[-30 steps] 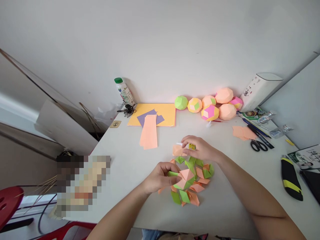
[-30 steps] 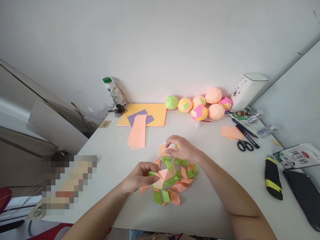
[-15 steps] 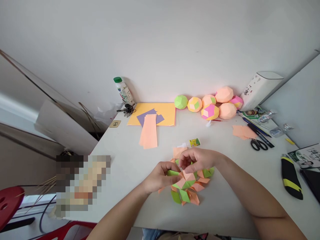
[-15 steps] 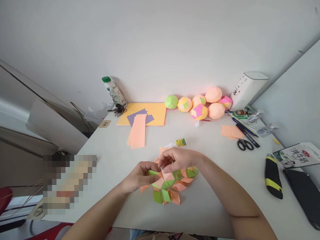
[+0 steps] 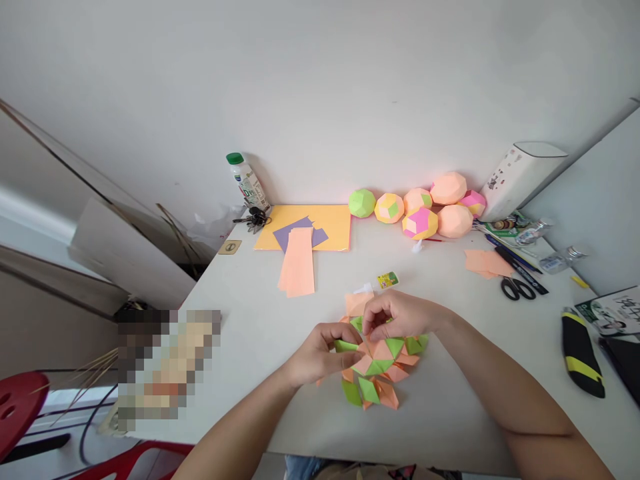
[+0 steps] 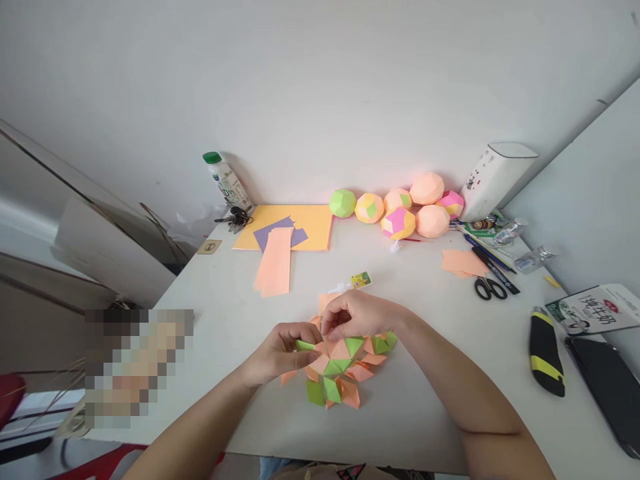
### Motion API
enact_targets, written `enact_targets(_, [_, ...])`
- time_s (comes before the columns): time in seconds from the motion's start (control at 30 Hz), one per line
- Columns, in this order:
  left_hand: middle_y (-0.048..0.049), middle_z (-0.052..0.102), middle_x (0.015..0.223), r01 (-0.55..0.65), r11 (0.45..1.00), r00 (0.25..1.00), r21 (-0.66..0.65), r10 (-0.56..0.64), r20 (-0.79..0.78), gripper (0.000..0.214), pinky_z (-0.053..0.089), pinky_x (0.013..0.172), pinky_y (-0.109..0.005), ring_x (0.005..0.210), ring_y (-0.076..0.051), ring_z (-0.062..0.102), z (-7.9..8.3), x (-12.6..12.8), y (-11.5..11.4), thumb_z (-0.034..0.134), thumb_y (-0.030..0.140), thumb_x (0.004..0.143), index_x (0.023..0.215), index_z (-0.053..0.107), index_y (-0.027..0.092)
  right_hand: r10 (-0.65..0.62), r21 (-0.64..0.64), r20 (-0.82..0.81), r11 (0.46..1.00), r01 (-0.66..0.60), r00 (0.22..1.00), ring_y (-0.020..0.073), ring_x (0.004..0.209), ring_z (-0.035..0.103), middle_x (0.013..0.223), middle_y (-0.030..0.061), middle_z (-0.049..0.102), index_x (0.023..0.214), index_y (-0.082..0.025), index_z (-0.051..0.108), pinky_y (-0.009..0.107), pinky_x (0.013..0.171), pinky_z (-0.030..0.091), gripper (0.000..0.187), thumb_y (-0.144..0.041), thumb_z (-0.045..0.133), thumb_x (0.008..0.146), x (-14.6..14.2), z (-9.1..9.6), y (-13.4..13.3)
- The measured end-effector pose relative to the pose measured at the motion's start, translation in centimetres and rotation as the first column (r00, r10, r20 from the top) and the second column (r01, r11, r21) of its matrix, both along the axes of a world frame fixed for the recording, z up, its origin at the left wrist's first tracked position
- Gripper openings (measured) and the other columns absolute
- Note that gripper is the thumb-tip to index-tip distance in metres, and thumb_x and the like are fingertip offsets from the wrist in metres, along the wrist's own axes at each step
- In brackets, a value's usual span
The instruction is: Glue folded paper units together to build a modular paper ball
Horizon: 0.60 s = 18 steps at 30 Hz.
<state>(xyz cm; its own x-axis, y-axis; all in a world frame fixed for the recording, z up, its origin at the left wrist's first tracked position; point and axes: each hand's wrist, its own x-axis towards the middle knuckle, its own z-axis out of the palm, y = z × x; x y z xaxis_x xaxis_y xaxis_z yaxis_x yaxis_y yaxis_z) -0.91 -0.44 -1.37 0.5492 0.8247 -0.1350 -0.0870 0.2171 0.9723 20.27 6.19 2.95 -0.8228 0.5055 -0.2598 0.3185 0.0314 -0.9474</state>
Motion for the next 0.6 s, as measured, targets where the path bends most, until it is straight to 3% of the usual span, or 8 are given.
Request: enact_targets(0.6, [-0.0006, 0.055, 0.072, -0.011, 1.000, 1.000, 0.006, 0.011, -0.014, 0.019, 0.035, 0.061, -0.024, 0.065, -0.011, 0.046, 0.14, 0.05, -0.10, 0.071, 0.026, 0.071, 0.065, 0.058, 0.014, 0.083, 0.147, -0.044, 0.986, -0.076, 0.996, 0.0134, 0.081, 0.060, 0.087, 0.0025, 0.066, 0.089, -0.018, 0.070, 0.023, 0.071, 0.048, 0.013, -0.018, 0.064, 0.078, 0.07, -0.41, 0.40])
